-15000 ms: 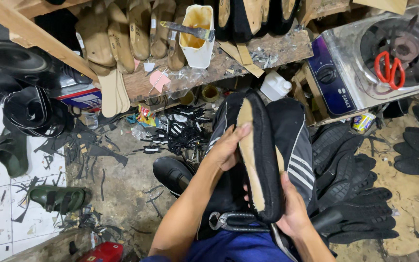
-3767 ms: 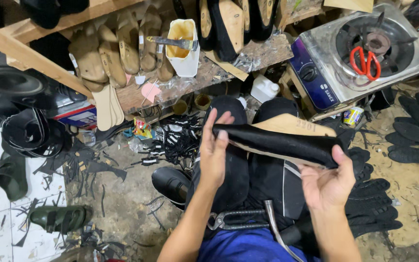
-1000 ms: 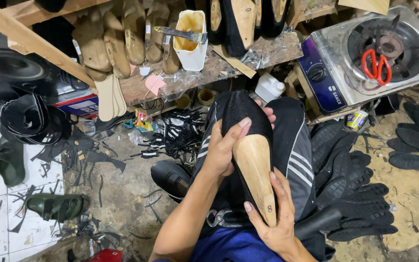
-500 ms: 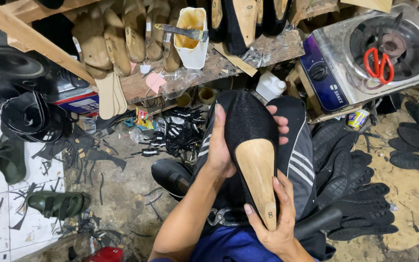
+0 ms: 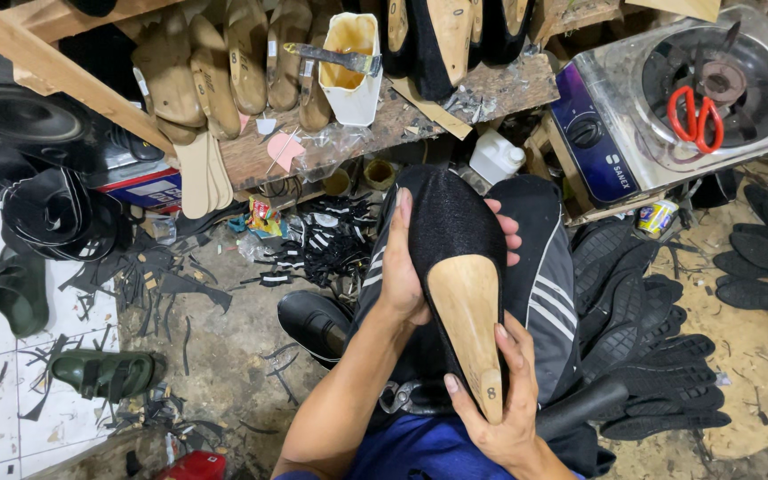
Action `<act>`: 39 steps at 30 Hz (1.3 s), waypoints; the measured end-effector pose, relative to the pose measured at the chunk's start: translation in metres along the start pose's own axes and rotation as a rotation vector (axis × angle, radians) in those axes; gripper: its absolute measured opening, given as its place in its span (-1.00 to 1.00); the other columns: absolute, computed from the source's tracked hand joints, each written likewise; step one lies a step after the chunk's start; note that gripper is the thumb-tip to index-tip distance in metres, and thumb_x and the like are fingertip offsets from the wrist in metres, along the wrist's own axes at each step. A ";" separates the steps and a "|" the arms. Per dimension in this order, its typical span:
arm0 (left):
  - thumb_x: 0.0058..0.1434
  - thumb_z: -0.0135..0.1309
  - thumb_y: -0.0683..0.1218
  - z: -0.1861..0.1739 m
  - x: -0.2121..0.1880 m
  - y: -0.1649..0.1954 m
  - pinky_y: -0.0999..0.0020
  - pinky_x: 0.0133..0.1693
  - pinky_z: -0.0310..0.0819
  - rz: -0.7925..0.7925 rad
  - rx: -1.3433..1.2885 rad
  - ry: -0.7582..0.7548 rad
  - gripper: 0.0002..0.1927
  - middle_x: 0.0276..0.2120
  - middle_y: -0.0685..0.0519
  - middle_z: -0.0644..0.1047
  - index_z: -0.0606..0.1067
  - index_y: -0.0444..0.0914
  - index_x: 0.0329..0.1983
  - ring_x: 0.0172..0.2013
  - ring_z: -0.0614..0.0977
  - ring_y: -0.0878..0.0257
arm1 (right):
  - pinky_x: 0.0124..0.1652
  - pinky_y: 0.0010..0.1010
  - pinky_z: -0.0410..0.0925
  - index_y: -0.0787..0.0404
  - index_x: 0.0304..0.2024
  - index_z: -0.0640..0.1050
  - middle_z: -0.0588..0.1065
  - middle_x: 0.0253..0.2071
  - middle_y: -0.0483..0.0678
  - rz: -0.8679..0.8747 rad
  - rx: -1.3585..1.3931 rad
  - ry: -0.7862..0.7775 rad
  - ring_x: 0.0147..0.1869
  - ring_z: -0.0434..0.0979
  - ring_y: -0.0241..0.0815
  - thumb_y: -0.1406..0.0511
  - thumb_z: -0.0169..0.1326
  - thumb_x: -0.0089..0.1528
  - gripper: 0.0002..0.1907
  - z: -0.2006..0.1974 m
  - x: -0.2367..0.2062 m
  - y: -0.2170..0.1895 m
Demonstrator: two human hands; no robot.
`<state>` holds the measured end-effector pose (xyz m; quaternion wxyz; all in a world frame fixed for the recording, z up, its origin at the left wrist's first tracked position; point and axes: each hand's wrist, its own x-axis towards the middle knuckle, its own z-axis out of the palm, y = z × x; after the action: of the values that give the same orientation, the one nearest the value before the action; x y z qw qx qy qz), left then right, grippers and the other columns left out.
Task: The person sits on the workshop floor holding a black shoe upper over a wooden last on their lap. They use pincers to grip the upper's edge and a hammer to pound and shape the fabric around the last, turning the shoe to work different sides, then place the finished shoe on the shelf above.
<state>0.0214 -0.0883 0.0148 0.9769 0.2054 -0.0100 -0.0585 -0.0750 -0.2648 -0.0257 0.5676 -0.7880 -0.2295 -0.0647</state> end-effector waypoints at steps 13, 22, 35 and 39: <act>0.50 -0.57 0.46 -0.001 0.001 0.000 -0.04 0.13 0.54 -0.017 -0.006 0.004 -0.02 0.03 -0.33 0.55 0.35 -0.52 0.29 0.01 0.64 -0.11 | 0.24 -0.14 0.33 0.21 0.37 0.21 0.22 0.34 0.27 -0.020 -0.007 -0.004 0.36 0.37 0.13 0.45 0.30 0.04 -0.12 0.000 0.003 -0.002; 0.50 -0.57 0.45 -0.003 0.002 -0.001 -0.05 0.13 0.54 -0.012 -0.015 -0.012 -0.03 0.03 -0.33 0.55 0.35 -0.51 0.29 0.01 0.64 -0.11 | 0.25 -0.14 0.33 0.21 0.37 0.20 0.22 0.34 0.28 -0.045 -0.010 -0.003 0.36 0.37 0.15 0.45 0.29 0.05 -0.12 0.000 0.006 -0.005; 0.50 -0.56 0.46 -0.002 0.004 -0.002 -0.03 0.12 0.55 -0.031 -0.026 -0.018 -0.03 0.02 -0.32 0.56 0.36 -0.51 0.28 -0.01 0.65 -0.10 | 0.23 -0.16 0.33 0.27 0.34 0.20 0.23 0.32 0.29 -0.031 -0.036 0.007 0.34 0.38 0.14 0.44 0.30 0.03 -0.13 -0.001 0.006 -0.006; 0.50 -0.57 0.46 -0.002 0.005 -0.002 -0.03 0.11 0.56 -0.030 -0.026 -0.022 -0.03 0.02 -0.32 0.56 0.37 -0.50 0.28 -0.01 0.65 -0.10 | 0.23 -0.16 0.33 0.27 0.34 0.20 0.23 0.32 0.29 -0.044 -0.046 0.006 0.34 0.38 0.13 0.44 0.30 0.03 -0.13 -0.001 0.006 -0.006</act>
<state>0.0258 -0.0894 0.0119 0.9783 0.1920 -0.0169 -0.0755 -0.0717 -0.2625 -0.0177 0.5483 -0.7956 -0.2434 -0.0846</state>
